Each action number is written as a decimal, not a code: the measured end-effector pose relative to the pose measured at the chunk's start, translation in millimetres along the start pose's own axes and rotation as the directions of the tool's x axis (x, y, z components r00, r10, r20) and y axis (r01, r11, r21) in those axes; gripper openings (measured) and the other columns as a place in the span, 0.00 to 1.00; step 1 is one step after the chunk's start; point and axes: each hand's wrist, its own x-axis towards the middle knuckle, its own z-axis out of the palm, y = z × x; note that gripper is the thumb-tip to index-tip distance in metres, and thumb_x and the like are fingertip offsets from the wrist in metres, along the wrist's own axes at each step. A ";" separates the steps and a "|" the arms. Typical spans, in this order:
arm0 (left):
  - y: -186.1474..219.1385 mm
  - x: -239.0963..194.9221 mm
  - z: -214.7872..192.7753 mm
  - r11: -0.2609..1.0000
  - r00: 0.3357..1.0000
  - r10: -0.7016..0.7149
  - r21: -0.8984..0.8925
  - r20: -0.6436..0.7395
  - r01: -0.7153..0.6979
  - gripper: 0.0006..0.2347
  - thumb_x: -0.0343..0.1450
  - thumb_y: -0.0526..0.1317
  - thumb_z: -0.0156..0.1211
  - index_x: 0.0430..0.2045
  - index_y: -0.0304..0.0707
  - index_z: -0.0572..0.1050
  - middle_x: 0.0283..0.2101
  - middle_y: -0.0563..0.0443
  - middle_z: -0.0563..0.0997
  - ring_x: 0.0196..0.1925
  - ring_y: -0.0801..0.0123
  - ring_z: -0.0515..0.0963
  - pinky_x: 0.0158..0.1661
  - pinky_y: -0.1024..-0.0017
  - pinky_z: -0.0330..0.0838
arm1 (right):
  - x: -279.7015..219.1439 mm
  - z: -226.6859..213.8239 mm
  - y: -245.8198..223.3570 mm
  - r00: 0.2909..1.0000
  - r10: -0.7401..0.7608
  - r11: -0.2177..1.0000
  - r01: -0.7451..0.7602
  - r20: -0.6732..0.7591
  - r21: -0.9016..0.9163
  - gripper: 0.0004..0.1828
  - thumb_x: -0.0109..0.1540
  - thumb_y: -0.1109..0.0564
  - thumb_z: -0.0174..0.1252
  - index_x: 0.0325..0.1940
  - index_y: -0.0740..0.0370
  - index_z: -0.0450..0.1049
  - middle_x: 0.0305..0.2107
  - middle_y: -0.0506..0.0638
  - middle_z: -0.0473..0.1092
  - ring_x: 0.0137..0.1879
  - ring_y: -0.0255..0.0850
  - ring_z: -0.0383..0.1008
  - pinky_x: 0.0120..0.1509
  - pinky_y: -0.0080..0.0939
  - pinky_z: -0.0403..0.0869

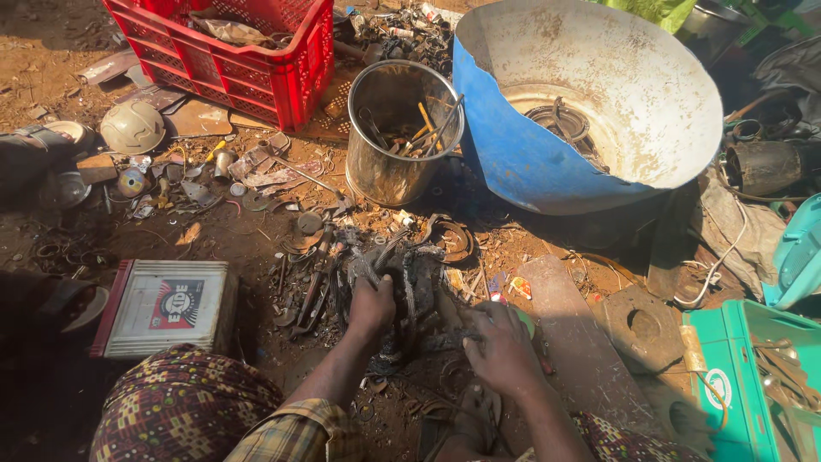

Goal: The person uses a hammer and metal rod to repeatedly strike and crush a coiled black cable on a metal anvil. They separate the crushed sections and continue hammering to break down the cable into smaller pieces.

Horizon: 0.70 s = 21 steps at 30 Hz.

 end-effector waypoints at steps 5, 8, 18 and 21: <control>33.9 -41.1 6.3 0.958 0.996 0.058 -0.285 0.065 -0.037 0.15 0.75 0.43 0.54 0.46 0.27 0.68 0.39 0.40 0.79 0.41 0.60 0.79 0.41 0.62 0.75 | 20.0 16.1 -19.4 0.987 0.158 0.978 -0.157 0.001 0.137 0.36 0.59 0.48 0.62 0.67 0.66 0.61 0.54 0.67 0.68 0.60 0.64 0.68 0.64 0.60 0.67; 50.8 -61.5 5.6 0.906 0.980 0.052 -0.421 0.194 0.036 0.13 0.75 0.42 0.53 0.47 0.29 0.68 0.38 0.46 0.80 0.39 0.67 0.79 0.39 0.65 0.75 | 38.4 35.8 -30.2 0.923 0.358 0.874 -0.384 0.142 0.298 0.30 0.62 0.48 0.58 0.65 0.64 0.63 0.49 0.69 0.72 0.58 0.64 0.72 0.62 0.59 0.70; 95.0 -43.8 -83.2 0.966 0.961 0.182 0.143 0.207 -0.213 0.24 0.72 0.53 0.62 0.48 0.27 0.76 0.48 0.35 0.85 0.50 0.56 0.85 0.52 0.63 0.77 | 55.4 16.5 0.1 0.813 0.581 0.419 -0.333 0.032 0.845 0.19 0.71 0.46 0.45 0.47 0.62 0.74 0.22 0.39 0.60 0.28 0.29 0.59 0.31 0.36 0.62; 88.2 -38.9 -88.4 0.966 0.962 0.221 0.100 0.160 -0.238 0.34 0.65 0.53 0.73 0.59 0.34 0.63 0.56 0.37 0.76 0.58 0.55 0.79 0.57 0.59 0.74 | 53.3 3.5 13.6 0.884 0.464 0.587 -0.259 -0.057 0.767 0.21 0.72 0.46 0.47 0.43 0.64 0.76 0.20 0.41 0.60 0.27 0.31 0.57 0.30 0.36 0.59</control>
